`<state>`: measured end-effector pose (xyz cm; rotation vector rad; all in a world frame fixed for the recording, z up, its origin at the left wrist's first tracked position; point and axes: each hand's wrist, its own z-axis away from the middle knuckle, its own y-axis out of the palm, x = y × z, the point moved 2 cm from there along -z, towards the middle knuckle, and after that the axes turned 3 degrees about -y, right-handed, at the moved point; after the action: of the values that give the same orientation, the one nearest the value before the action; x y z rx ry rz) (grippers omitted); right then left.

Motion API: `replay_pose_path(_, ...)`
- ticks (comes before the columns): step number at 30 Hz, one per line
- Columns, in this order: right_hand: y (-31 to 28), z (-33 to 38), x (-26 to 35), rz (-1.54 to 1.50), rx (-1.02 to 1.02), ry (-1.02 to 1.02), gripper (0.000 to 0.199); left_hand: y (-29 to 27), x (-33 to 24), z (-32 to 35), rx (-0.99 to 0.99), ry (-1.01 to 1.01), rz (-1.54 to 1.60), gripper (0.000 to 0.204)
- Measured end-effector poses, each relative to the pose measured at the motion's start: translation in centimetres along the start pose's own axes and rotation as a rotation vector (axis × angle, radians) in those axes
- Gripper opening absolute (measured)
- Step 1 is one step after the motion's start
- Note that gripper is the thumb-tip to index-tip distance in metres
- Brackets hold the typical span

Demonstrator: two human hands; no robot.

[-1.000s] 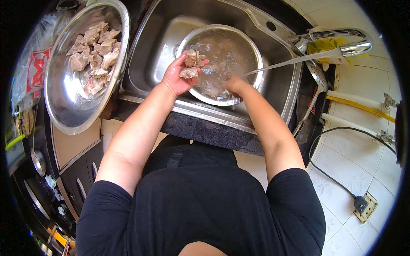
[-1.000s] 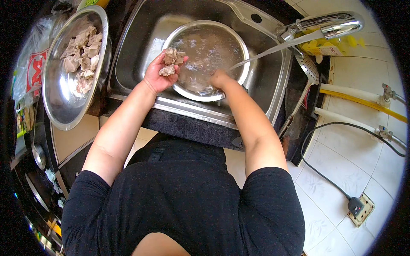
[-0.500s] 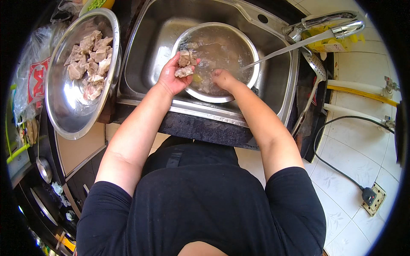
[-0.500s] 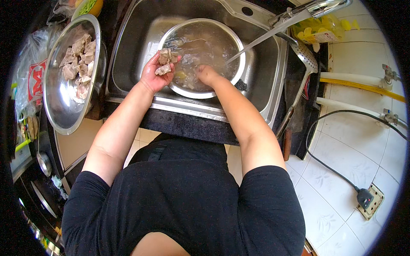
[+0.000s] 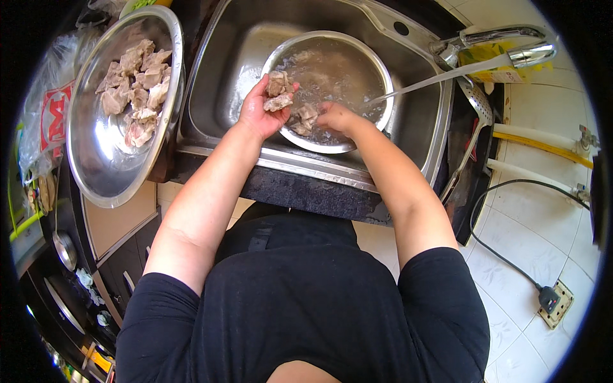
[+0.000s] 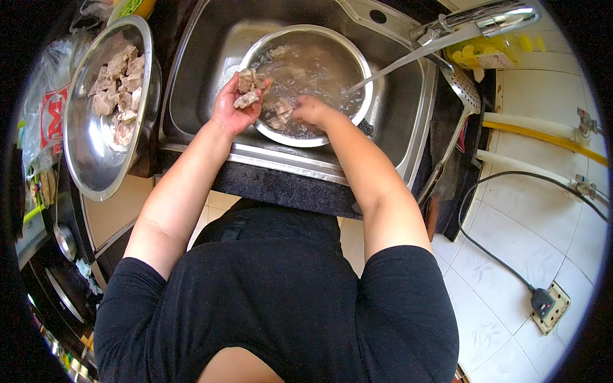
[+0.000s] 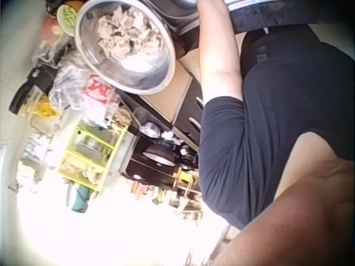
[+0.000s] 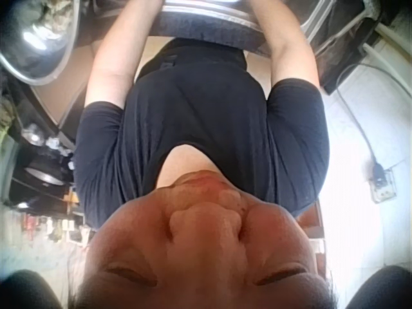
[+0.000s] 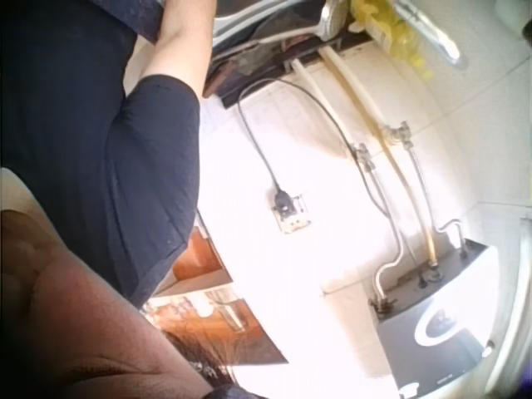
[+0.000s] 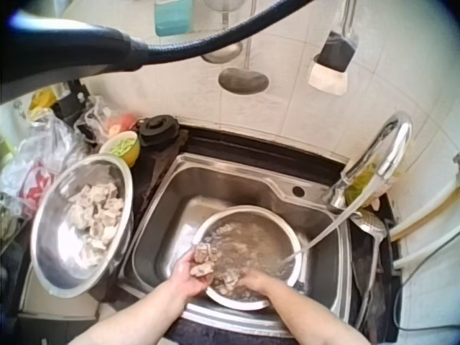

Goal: The person washes pieces of raw meat by hand under running tap water in a kitchen sink. They rinse the meat in a metal bowl, transfer the cleaned pieces to a separate metal tray, and finally rinse the bowl itself.

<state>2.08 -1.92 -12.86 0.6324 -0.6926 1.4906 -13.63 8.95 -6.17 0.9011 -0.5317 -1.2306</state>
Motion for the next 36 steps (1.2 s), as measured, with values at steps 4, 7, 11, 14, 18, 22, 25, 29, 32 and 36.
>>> replay_pose_path(4, -0.9, -2.2, -0.9, 0.271, -0.287, -0.081, 0.030, -0.1, 0.0, 0.1, -0.029, 0.014, -0.010, 0.038)
replay_pose_path(7, -0.7, -4.4, -1.2, 0.079, -0.376, -0.165, 0.032, -0.3, -0.2, -0.2, -0.041, 0.015, 0.001, 0.037)
replay_pose_path(11, 2.3, -1.4, 0.8, 0.400, -0.437, -0.311, 0.039, -0.5, -0.3, -0.1, -0.066, 0.035, -0.014, 0.037)
replay_pose_path(14, 1.5, -0.7, 1.1, 0.001, -0.224, -0.157, 0.038, -0.5, -0.3, -0.1, -0.092, 0.036, 0.007, 0.036)
replay_pose_path(18, -1.6, -1.0, -1.2, -0.450, -0.008, -0.066, 0.029, -0.4, -0.3, -0.1, -0.114, 0.047, -0.006, 0.035)
replay_pose_path(22, -2.3, 1.8, 0.6, -0.572, -0.056, -0.108, 0.025, -0.2, -0.2, -0.1, -0.135, 0.080, 0.020, 0.039)
replay_pose_path(25, -3.0, 2.7, 0.3, -0.496, -0.203, -0.023, 0.029, -0.3, -0.2, -0.1, -0.094, 0.058, -0.034, 0.039)
replay_pose_path(29, -4.6, 4.0, 1.1, -0.113, -0.211, 0.057, 0.039, -0.1, -0.2, 0.1, -0.121, 0.035, -0.042, 0.036)
replay_pose_path(32, -4.2, 4.0, 2.3, -0.094, -0.409, 0.103, 0.046, -0.2, -0.2, 0.1, -0.118, 0.035, -0.034, 0.036)
replay_pose_path(36, -4.5, 2.4, 1.5, -0.818, 0.068, -0.107, 0.037, -0.2, -0.1, -0.1, -0.126, 0.041, -0.058, 0.037)
